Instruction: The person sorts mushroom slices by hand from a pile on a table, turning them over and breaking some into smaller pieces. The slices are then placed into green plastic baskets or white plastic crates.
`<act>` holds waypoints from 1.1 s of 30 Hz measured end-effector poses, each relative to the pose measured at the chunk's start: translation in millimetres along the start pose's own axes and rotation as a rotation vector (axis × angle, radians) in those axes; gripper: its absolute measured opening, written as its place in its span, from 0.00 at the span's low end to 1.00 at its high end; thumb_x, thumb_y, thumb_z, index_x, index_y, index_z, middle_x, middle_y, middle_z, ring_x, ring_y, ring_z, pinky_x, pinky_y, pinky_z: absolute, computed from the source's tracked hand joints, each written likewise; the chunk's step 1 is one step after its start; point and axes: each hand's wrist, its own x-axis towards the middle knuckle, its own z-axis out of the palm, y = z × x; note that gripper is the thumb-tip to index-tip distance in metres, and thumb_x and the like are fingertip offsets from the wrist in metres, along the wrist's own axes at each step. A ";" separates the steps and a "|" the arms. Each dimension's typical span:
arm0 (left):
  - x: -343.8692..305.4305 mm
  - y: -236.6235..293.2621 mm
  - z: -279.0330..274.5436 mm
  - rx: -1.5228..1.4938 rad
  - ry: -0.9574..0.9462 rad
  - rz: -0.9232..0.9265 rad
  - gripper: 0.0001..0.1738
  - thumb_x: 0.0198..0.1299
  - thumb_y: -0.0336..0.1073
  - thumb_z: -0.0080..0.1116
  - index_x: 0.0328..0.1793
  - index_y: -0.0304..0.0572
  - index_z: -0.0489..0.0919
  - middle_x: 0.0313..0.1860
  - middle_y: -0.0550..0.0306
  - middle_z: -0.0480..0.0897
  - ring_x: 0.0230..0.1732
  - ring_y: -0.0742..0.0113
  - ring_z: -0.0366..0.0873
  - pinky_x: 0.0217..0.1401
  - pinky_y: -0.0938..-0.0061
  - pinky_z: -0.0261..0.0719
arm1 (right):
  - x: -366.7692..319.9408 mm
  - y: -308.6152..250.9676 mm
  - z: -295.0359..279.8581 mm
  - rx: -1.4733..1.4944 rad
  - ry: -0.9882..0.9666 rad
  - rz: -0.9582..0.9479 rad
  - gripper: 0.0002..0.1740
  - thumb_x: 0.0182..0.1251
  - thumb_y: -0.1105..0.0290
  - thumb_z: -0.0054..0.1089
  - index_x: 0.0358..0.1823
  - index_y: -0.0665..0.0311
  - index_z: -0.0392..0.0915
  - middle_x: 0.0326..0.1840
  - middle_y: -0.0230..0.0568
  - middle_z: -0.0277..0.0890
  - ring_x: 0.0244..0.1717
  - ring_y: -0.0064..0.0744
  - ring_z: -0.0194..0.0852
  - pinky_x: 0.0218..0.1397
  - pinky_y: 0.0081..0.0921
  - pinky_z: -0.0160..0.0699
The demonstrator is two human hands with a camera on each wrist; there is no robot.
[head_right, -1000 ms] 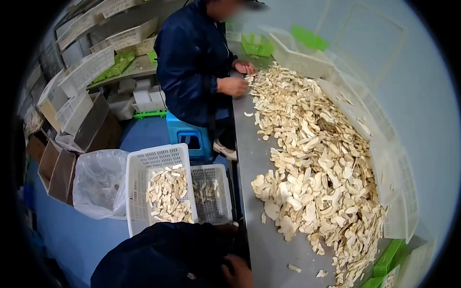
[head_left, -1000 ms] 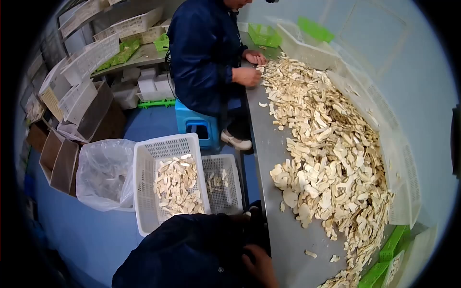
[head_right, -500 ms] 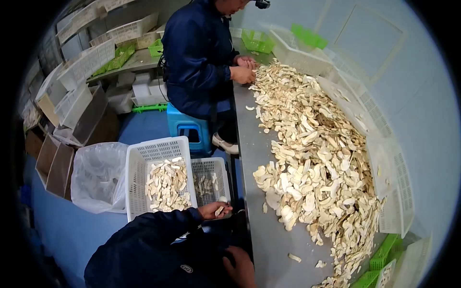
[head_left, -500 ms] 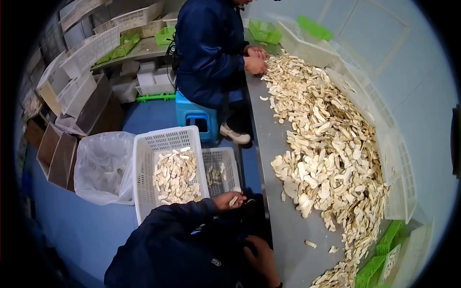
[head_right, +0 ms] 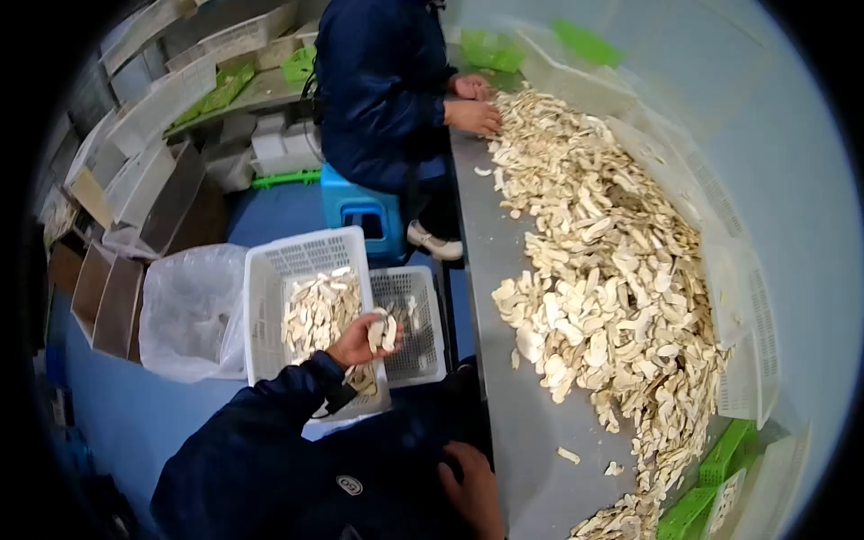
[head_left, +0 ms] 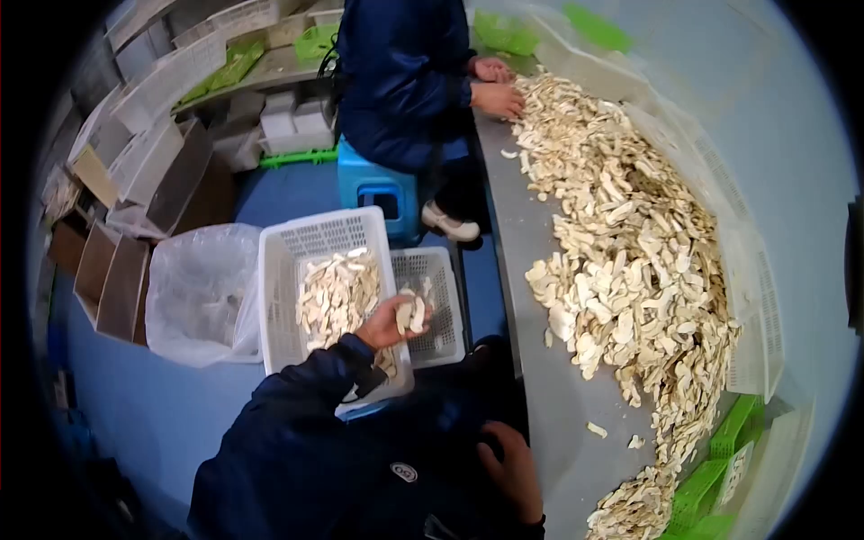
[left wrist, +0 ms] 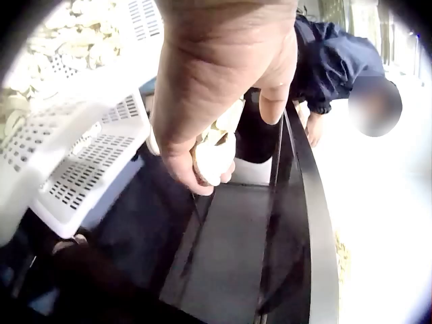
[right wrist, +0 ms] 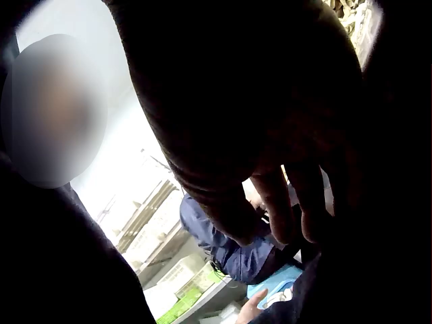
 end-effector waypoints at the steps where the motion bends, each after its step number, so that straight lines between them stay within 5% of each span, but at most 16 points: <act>1: -2.4 8.5 -19.8 -0.049 -0.153 -0.031 0.30 0.68 0.50 0.46 0.64 0.28 0.69 0.55 0.45 0.78 0.51 0.55 0.79 0.48 0.61 0.79 | -1.9 0.3 2.0 0.000 0.009 0.005 0.19 0.60 0.70 0.64 0.53 0.64 0.77 0.57 0.48 0.76 0.61 0.50 0.71 0.64 0.39 0.71; 2: -7.1 15.3 -38.6 -0.104 -0.295 -0.063 0.34 0.69 0.54 0.44 0.66 0.27 0.69 0.59 0.44 0.78 0.57 0.55 0.78 0.60 0.56 0.77 | -2.9 1.1 2.6 -0.003 0.008 -0.002 0.19 0.60 0.71 0.64 0.54 0.64 0.77 0.57 0.49 0.76 0.60 0.50 0.72 0.63 0.38 0.71; 4: -26.2 20.3 -29.4 -0.150 -0.018 0.079 0.38 0.69 0.59 0.40 0.69 0.29 0.66 0.64 0.44 0.75 0.61 0.54 0.76 0.63 0.55 0.74 | 2.1 3.3 3.8 0.015 -0.004 -0.010 0.19 0.60 0.72 0.63 0.54 0.64 0.76 0.57 0.50 0.76 0.59 0.49 0.73 0.62 0.37 0.71; 8: -47.1 40.8 -35.5 -0.073 -0.005 0.151 0.41 0.69 0.64 0.35 0.75 0.38 0.61 0.68 0.43 0.71 0.64 0.52 0.73 0.69 0.51 0.69 | 7.5 -15.7 -16.0 0.248 0.184 0.100 0.31 0.62 0.69 0.63 0.66 0.69 0.64 0.67 0.54 0.66 0.67 0.48 0.66 0.66 0.39 0.66; 14: -48.2 54.2 -36.7 -0.072 0.063 0.219 0.40 0.71 0.64 0.33 0.75 0.39 0.59 0.66 0.43 0.73 0.62 0.50 0.75 0.66 0.53 0.71 | 39.3 -70.9 -83.1 0.106 1.090 -0.545 0.47 0.69 0.48 0.52 0.77 0.64 0.38 0.74 0.63 0.52 0.73 0.58 0.55 0.71 0.45 0.60; 18: -49.1 60.7 -45.1 -0.067 0.176 0.269 0.32 0.68 0.59 0.46 0.63 0.38 0.72 0.55 0.47 0.80 0.54 0.55 0.78 0.60 0.59 0.75 | 34.5 -90.8 -106.6 0.354 1.331 -0.811 0.39 0.69 0.53 0.50 0.76 0.57 0.46 0.75 0.59 0.52 0.72 0.58 0.55 0.70 0.48 0.59; 20: -57.4 58.9 -67.1 0.206 0.230 0.331 0.31 0.58 0.36 0.59 0.67 0.44 0.62 0.60 0.49 0.73 0.59 0.59 0.74 0.65 0.56 0.71 | 19.6 -83.5 -106.4 0.124 1.447 -1.029 0.37 0.69 0.55 0.51 0.76 0.55 0.49 0.72 0.51 0.56 0.63 0.51 0.62 0.64 0.45 0.64; 21: -60.6 58.0 -78.7 0.340 0.265 0.360 0.40 0.53 0.25 0.66 0.70 0.47 0.58 0.63 0.50 0.70 0.61 0.61 0.72 0.67 0.55 0.69 | 11.4 -76.5 -105.6 0.161 1.334 -1.173 0.35 0.70 0.56 0.50 0.75 0.52 0.51 0.68 0.45 0.60 0.56 0.44 0.63 0.58 0.42 0.65; 22: -60.7 58.3 -81.6 0.329 0.345 0.294 0.30 0.57 0.35 0.62 0.65 0.50 0.63 0.57 0.55 0.73 0.58 0.62 0.73 0.63 0.57 0.70 | 0.7 -65.6 -104.2 0.133 1.245 -1.139 0.33 0.68 0.58 0.53 0.72 0.55 0.55 0.62 0.45 0.65 0.55 0.45 0.66 0.55 0.41 0.68; 24: -62.1 57.5 -85.1 0.288 0.500 0.161 0.20 0.65 0.55 0.53 0.56 0.56 0.73 0.45 0.64 0.78 0.50 0.65 0.74 0.56 0.62 0.72 | -25.0 -34.5 -90.9 0.042 1.037 -0.774 0.28 0.64 0.62 0.60 0.65 0.60 0.65 0.52 0.44 0.75 0.51 0.45 0.73 0.48 0.40 0.74; 25: -61.3 60.9 -123.9 0.659 0.658 0.034 0.27 0.62 0.57 0.53 0.63 0.53 0.72 0.56 0.62 0.75 0.59 0.63 0.69 0.60 0.64 0.64 | -28.7 -27.0 -92.4 -0.022 0.890 -0.521 0.26 0.63 0.64 0.63 0.61 0.63 0.70 0.46 0.43 0.80 0.50 0.45 0.76 0.45 0.39 0.76; 26: -65.2 73.1 -184.4 1.013 0.606 -0.073 0.27 0.62 0.54 0.54 0.62 0.50 0.73 0.55 0.60 0.76 0.59 0.64 0.69 0.59 0.61 0.62 | -21.0 -23.3 -99.6 -0.087 0.760 -0.331 0.27 0.63 0.65 0.63 0.62 0.64 0.69 0.52 0.47 0.77 0.51 0.47 0.76 0.48 0.38 0.76; 28: -60.0 55.7 -137.9 1.107 0.855 0.093 0.24 0.63 0.50 0.55 0.60 0.46 0.75 0.51 0.58 0.79 0.47 0.69 0.75 0.49 0.71 0.69 | -11.0 -7.1 -96.1 -0.191 0.534 -0.094 0.28 0.64 0.66 0.62 0.64 0.64 0.67 0.63 0.52 0.70 0.54 0.49 0.74 0.54 0.36 0.75; 30: -42.4 61.3 -113.5 0.868 0.727 0.154 0.21 0.65 0.46 0.54 0.60 0.45 0.74 0.49 0.57 0.81 0.42 0.70 0.77 0.45 0.76 0.73 | -11.6 18.0 -86.5 -0.081 0.388 -0.002 0.29 0.64 0.66 0.62 0.66 0.64 0.66 0.71 0.53 0.61 0.58 0.50 0.72 0.58 0.35 0.73; 32: -24.1 70.3 -70.3 0.751 0.351 0.104 0.18 0.68 0.43 0.53 0.60 0.44 0.74 0.46 0.56 0.81 0.42 0.69 0.77 0.43 0.77 0.75 | -13.5 33.4 -84.2 0.223 0.283 0.085 0.30 0.64 0.66 0.62 0.67 0.63 0.65 0.75 0.54 0.54 0.61 0.49 0.70 0.60 0.34 0.72; 33: -11.4 66.5 -41.8 0.823 0.385 0.155 0.18 0.69 0.43 0.52 0.59 0.44 0.74 0.44 0.56 0.81 0.40 0.70 0.78 0.40 0.79 0.75 | -12.8 50.5 -79.4 0.324 0.327 0.048 0.29 0.68 0.65 0.59 0.67 0.66 0.63 0.74 0.50 0.59 0.70 0.41 0.62 0.68 0.32 0.65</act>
